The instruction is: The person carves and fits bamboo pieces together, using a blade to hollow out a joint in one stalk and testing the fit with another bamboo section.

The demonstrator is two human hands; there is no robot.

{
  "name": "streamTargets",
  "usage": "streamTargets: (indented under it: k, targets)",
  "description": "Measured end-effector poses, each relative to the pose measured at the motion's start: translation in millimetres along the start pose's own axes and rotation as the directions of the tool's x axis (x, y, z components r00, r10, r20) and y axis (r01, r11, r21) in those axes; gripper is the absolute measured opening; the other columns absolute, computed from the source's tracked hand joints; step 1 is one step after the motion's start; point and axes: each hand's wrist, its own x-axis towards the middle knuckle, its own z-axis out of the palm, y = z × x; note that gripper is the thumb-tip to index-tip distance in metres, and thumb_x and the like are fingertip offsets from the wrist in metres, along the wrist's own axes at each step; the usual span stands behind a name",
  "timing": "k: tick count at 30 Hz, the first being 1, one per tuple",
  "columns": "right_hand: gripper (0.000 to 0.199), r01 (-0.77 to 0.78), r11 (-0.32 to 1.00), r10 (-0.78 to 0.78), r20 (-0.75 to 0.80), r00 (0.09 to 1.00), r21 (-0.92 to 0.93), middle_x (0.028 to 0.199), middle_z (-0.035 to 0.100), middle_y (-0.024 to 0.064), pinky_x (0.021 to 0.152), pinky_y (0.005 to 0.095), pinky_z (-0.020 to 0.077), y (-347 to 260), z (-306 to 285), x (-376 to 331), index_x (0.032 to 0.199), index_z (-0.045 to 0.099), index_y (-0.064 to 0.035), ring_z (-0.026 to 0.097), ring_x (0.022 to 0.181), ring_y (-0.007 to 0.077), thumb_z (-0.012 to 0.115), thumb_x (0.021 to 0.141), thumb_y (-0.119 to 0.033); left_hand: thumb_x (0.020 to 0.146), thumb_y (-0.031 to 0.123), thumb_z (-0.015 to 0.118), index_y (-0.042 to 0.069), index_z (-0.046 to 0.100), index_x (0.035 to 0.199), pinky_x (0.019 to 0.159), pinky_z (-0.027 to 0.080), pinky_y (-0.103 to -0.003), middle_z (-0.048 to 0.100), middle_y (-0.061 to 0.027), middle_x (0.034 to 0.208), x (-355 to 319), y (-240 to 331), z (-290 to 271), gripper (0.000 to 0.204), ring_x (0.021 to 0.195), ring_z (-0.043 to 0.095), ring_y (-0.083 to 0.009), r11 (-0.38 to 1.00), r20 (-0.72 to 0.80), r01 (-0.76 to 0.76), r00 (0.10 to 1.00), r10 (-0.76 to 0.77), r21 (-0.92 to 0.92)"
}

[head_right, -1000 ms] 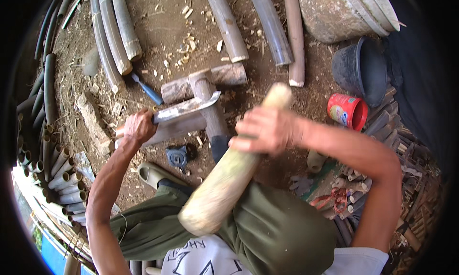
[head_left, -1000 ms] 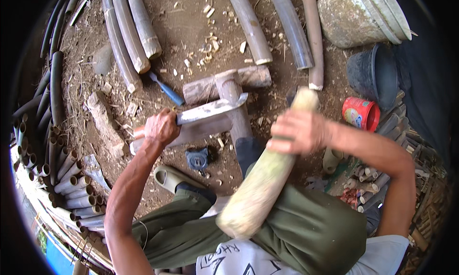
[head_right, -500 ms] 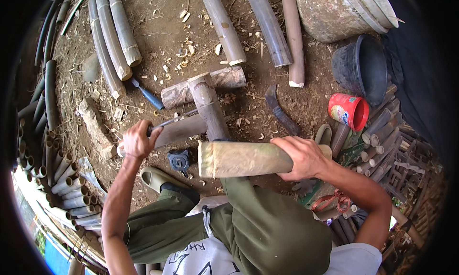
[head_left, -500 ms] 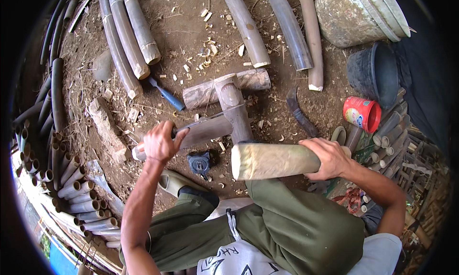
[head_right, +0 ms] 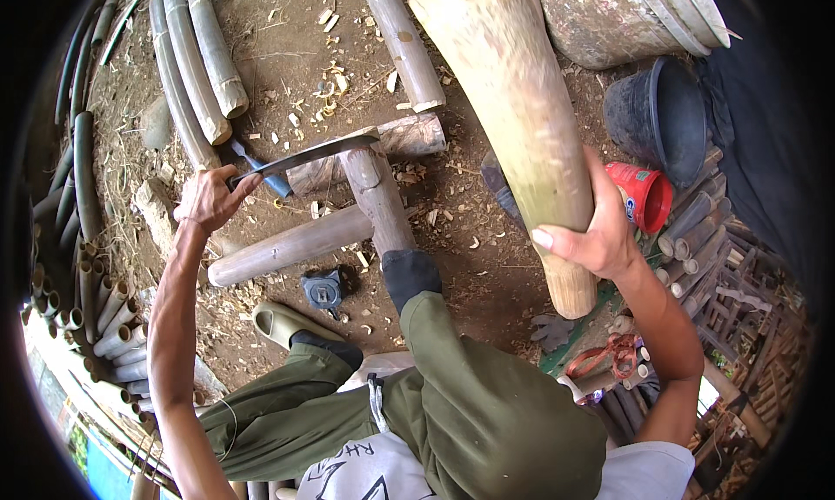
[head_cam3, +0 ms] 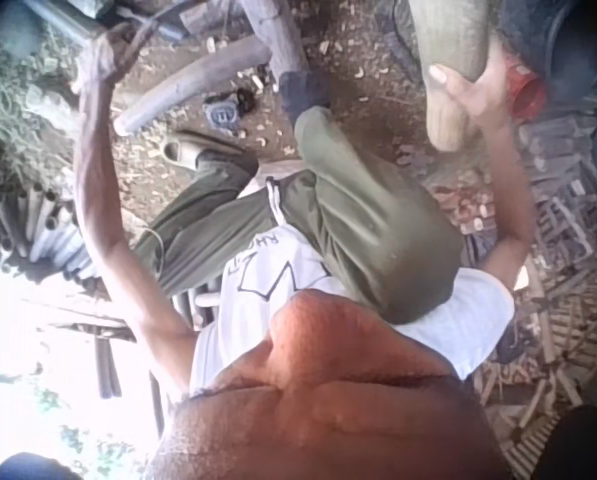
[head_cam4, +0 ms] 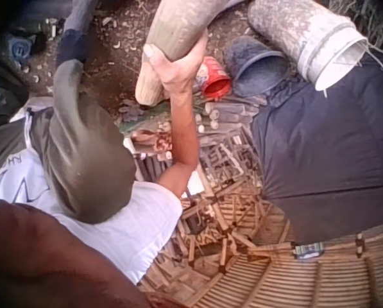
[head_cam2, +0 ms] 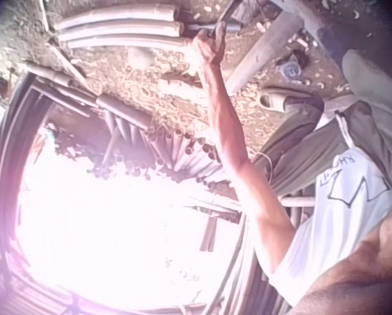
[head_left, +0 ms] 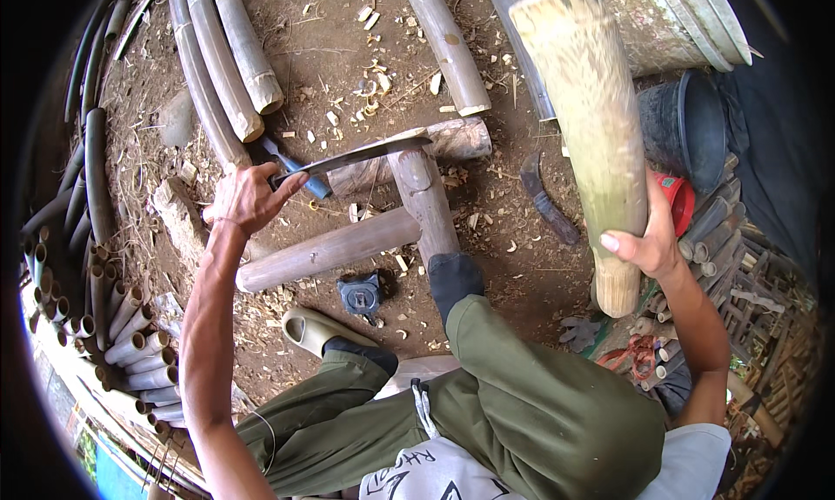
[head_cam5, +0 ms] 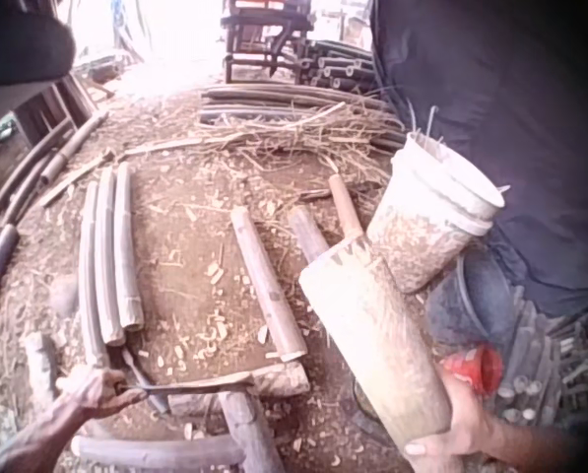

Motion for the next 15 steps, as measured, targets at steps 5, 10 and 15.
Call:
streamTargets:
  k: [5,10,15]
  targets:
    - [0.100,0.270,0.959,-0.262,-0.088,0.961,0.087,0.138,0.048,0.0167,0.110,0.0368,0.0352,-7,41,33,0.148,0.026,0.0050,0.047,0.129,0.0243,0.082,0.066,-0.010,0.084,0.071,0.059,0.005,0.072,0.080,0.056,0.051,-0.043,0.062,-0.0164,0.058,-6,3,5,0.067,0.055,0.063,-0.0302,0.999,0.015,0.045,0.999,-0.045,0.001]
    - [0.101,0.067,0.669,0.087,0.167,0.982,-0.741,0.129,0.055,0.0219,0.105,0.0409,0.0445,11,71,68,0.149,0.027,-0.0007,0.057,0.120,0.0344,0.083,0.067,-0.016,0.084,0.072,0.057,0.005,0.073,0.083,0.061,0.053,-0.044,0.067,-0.0180,0.065,-4,11,4,0.069,0.061,0.068,-0.0308,0.994,0.076,0.091,0.993,-0.095,0.059]
    - [0.097,0.416,0.751,-0.519,-0.068,0.852,-0.514,0.131,0.056,0.0231,0.103,0.0393,0.0457,-5,68,77,0.150,0.026,-0.0011,0.058,0.120,0.0325,0.081,0.072,-0.020,0.084,0.074,0.054,0.007,0.075,0.088,0.064,0.054,-0.043,0.069,-0.0167,0.069,-6,12,3,0.071,0.062,0.068,-0.0276,0.987,0.196,0.115,0.971,-0.136,0.115]
